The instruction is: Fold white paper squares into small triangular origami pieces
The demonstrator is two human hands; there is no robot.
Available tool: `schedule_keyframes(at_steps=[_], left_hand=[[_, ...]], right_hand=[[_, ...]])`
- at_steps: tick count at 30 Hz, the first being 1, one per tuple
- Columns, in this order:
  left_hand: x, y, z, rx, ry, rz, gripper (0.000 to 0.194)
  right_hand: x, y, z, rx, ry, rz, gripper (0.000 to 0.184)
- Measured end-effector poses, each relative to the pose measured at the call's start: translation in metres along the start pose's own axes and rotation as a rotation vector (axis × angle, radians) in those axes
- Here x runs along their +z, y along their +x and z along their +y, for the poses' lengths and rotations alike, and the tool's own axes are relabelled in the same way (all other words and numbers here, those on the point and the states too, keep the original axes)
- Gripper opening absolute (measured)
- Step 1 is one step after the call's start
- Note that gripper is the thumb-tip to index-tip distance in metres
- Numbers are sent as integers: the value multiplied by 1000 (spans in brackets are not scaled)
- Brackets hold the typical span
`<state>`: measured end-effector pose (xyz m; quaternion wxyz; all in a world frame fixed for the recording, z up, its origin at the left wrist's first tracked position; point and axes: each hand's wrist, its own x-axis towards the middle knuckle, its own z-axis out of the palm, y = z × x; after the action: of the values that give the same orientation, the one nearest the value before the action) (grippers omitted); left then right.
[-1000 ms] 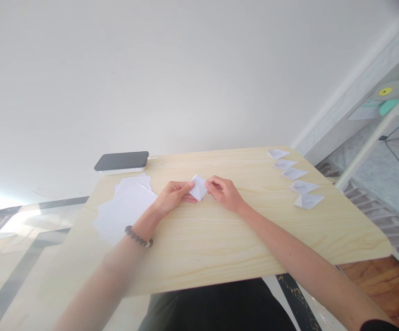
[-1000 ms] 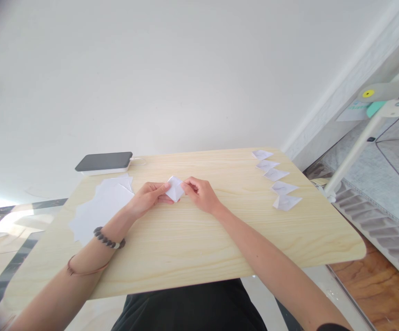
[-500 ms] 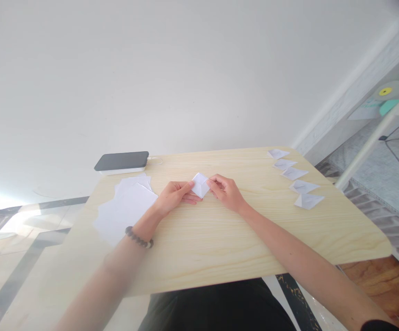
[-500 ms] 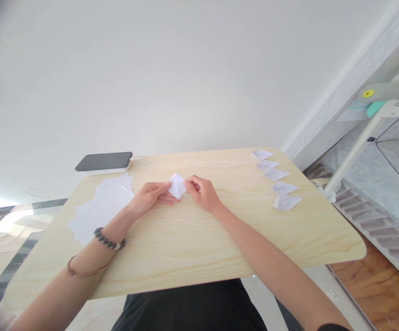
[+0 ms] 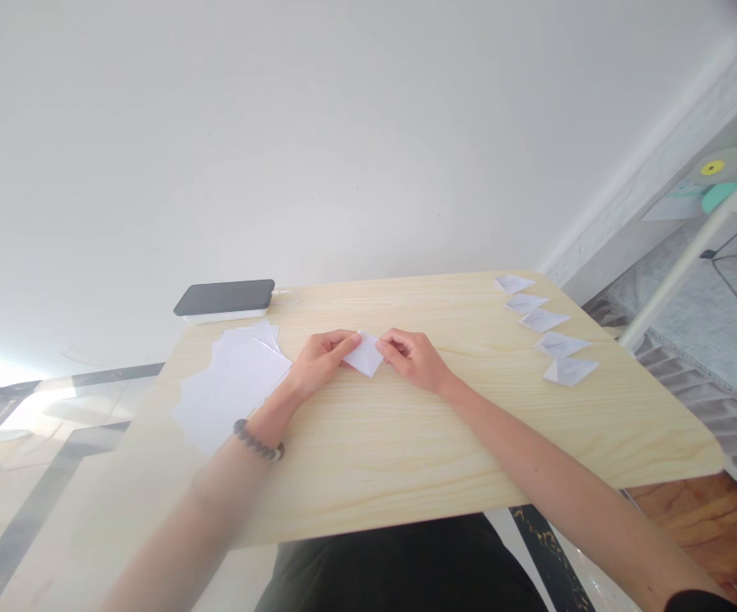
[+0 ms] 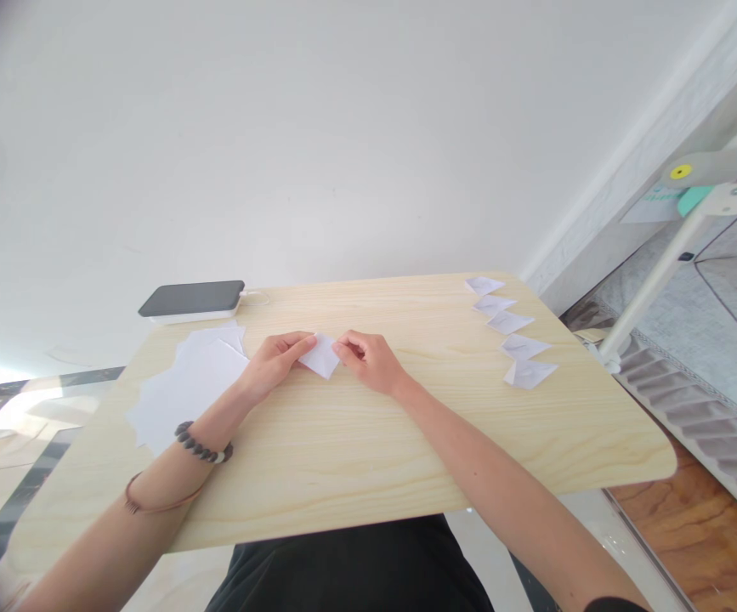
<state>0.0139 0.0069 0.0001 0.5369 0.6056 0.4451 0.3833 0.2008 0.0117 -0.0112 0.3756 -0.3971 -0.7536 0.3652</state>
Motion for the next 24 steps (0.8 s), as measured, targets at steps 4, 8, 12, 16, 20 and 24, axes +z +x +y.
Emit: schedule_keyframes(at_steps=[4, 8, 12, 16, 20, 24], left_hand=[[-2, 1, -3, 11, 120, 88, 38], [-4, 1, -4, -1, 163, 93, 38], [-3, 1, -4, 6, 194, 102, 40], [0, 1, -5, 39, 167, 124, 39], [-1, 2, -5, 24, 118, 118, 37], [-5, 2, -4, 12, 137, 82, 33]], right_hand=[[1, -1, -1, -43, -61, -51, 24], [2, -1, -3, -75, -80, -71, 24], [2, -1, -2, -75, -109, -63, 24], [3, 1, 1, -74, -177, -11, 24], [4, 0, 3, -79, -208, 0, 24], [4, 0, 2, -94, -176, -51, 24]])
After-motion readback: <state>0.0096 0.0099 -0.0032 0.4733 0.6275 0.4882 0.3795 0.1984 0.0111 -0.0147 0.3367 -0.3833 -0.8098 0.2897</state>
